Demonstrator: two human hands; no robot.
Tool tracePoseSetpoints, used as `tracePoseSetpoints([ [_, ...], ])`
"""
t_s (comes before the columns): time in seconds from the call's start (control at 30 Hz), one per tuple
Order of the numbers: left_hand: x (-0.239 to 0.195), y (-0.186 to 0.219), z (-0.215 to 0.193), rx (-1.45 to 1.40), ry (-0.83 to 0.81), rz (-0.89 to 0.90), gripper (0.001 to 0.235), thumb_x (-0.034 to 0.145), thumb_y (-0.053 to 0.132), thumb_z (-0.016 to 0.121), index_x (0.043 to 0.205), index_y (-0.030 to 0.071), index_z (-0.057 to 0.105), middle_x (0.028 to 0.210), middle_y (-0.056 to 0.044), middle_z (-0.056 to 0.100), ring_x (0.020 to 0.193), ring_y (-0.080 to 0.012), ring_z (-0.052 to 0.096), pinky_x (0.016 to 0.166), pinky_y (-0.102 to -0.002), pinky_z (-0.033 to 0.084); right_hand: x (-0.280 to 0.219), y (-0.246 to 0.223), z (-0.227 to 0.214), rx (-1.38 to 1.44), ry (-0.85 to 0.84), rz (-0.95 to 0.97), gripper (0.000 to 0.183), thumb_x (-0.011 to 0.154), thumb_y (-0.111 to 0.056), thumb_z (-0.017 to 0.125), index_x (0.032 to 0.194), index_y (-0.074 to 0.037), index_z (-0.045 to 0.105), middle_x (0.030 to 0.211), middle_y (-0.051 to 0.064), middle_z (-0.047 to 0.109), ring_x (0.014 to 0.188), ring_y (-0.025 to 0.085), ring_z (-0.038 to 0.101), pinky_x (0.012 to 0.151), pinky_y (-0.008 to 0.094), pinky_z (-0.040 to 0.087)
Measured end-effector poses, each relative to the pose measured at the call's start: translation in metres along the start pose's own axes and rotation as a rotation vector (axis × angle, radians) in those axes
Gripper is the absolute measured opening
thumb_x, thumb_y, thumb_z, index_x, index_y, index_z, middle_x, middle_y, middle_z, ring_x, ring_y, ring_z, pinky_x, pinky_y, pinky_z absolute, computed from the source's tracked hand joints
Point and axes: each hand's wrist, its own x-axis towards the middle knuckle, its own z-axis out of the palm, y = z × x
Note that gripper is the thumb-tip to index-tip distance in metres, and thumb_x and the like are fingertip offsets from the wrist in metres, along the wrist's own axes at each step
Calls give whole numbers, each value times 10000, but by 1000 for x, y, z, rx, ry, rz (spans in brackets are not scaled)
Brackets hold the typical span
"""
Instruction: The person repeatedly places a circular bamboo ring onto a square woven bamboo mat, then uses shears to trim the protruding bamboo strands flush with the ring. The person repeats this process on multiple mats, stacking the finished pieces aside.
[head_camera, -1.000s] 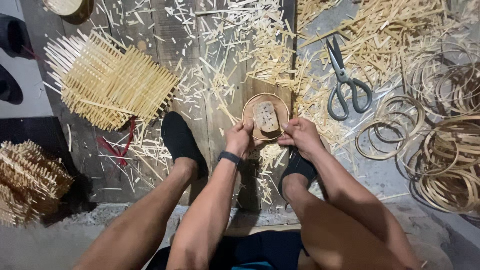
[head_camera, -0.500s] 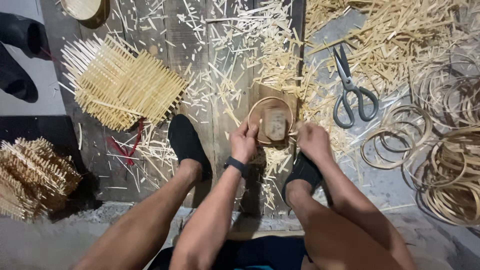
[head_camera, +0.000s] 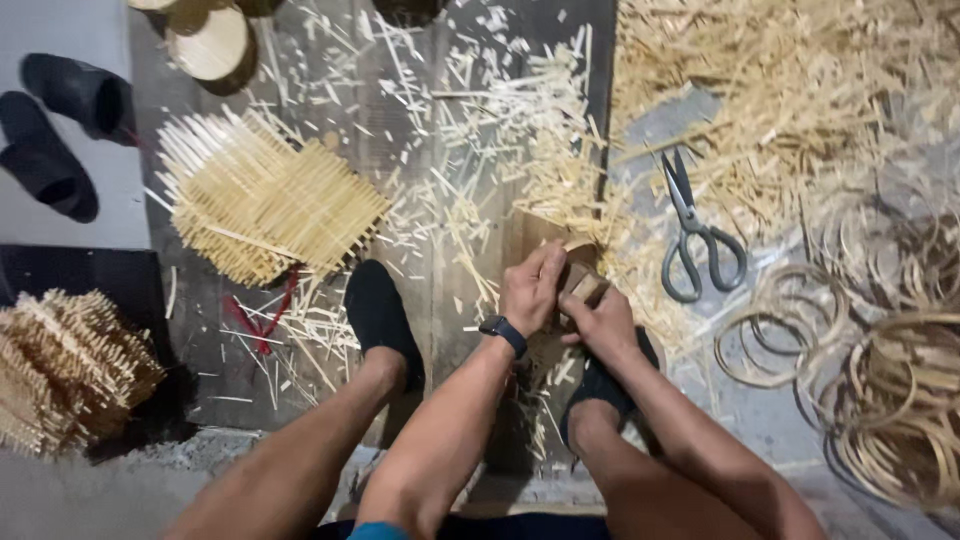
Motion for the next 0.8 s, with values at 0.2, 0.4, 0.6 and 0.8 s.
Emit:
tracePoseSetpoints([
  [0.2,13,-24,-9,19,-48,2,438,1025,425,544,1204,79,744,986,-177,779,915,-224,773,799,-340,594,-3,1,9,8,-50,-47,286,874,-186,714,1016,55,651,819,145,714,609,209,729,447,315,593],
  [0.4,44,-85,-30,146,-28,-213,568,977,568,530,1081,82,805,875,-173,769,807,-267,738,727,-390,570,-17,15,-16,354,-221,-132,300,920,-197,656,1087,49,621,845,158,724,666,214,716,510,308,561],
  [0.6,144,-57,-88,424,-47,-351,526,1061,511,450,985,107,779,770,-163,715,711,-291,656,631,-459,539,-21,22,-43,422,-99,-171,329,893,-214,626,1093,46,647,882,149,741,681,231,731,535,326,561],
  [0.8,196,53,-98,-563,153,-198,673,904,535,495,1496,236,387,1186,-81,617,1019,-272,681,824,-467,650,-19,20,-38,394,-78,-130,355,898,-227,646,1122,49,641,899,146,736,692,225,718,529,321,542],
])
